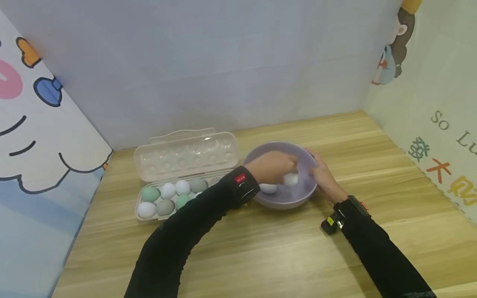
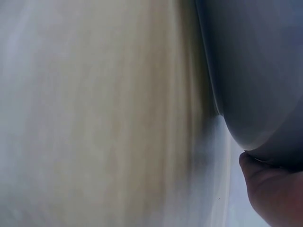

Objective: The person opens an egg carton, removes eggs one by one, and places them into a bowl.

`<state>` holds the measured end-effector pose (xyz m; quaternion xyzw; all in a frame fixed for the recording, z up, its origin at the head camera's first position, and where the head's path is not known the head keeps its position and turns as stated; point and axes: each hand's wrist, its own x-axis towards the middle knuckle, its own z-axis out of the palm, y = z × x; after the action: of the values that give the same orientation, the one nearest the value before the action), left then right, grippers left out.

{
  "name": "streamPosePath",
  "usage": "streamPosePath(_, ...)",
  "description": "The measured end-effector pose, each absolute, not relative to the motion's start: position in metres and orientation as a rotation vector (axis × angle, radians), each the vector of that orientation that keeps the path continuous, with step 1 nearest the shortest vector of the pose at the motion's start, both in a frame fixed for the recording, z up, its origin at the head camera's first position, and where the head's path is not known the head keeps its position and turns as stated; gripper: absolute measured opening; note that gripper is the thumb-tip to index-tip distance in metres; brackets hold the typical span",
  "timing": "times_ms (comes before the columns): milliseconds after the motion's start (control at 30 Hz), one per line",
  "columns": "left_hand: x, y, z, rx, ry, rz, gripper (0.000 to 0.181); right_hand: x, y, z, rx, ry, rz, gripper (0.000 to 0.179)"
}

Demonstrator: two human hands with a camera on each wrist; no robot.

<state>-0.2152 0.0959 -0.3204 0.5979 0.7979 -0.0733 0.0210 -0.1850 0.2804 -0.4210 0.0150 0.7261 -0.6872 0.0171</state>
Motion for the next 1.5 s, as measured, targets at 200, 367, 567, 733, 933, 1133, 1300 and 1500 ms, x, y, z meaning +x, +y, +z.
streamPosePath(200, -0.217, 0.107, -0.334, 1.883, 2.444, -0.29, 0.029, -0.185, 0.28, -0.425, 0.052, 2.25, -2.156, 0.076)
streamPosePath(367, -0.219, 0.108, -0.343, 1.878, 2.418, -0.262, 0.024, -0.185, 0.28, -0.426, 0.024, 2.256, -2.166, 0.076)
streamPosePath(567, -0.222, 0.106, -0.351, 1.817, 2.402, -0.2, 0.019, -0.182, 0.281, -0.418, 0.014, 2.24, -2.177, 0.076)
streamPosePath(733, -0.222, 0.104, -0.356, 1.747, 2.405, -0.137, 0.019, -0.186, 0.281, -0.424, -0.005, 2.266, -2.187, 0.075)
streamPosePath(933, -0.219, 0.101, -0.363, 1.659, 2.455, -0.056, 0.021, -0.186, 0.281, -0.425, 0.006, 2.29, -2.177, 0.076)
streamPosePath(1133, -0.219, 0.101, -0.364, 1.741, 2.446, -0.129, 0.027, -0.186, 0.283, -0.426, 0.008, 2.3, -2.163, 0.075)
streamPosePath(1300, -0.219, 0.093, -0.35, 1.711, 2.43, -0.069, 0.04, -0.185, 0.284, -0.425, 0.009, 2.305, -2.15, 0.075)
streamPosePath(1500, -0.219, 0.057, -0.322, 1.65, 2.517, 0.041, 0.038, -0.187, 0.281, -0.426, 0.013, 2.309, -2.145, 0.076)
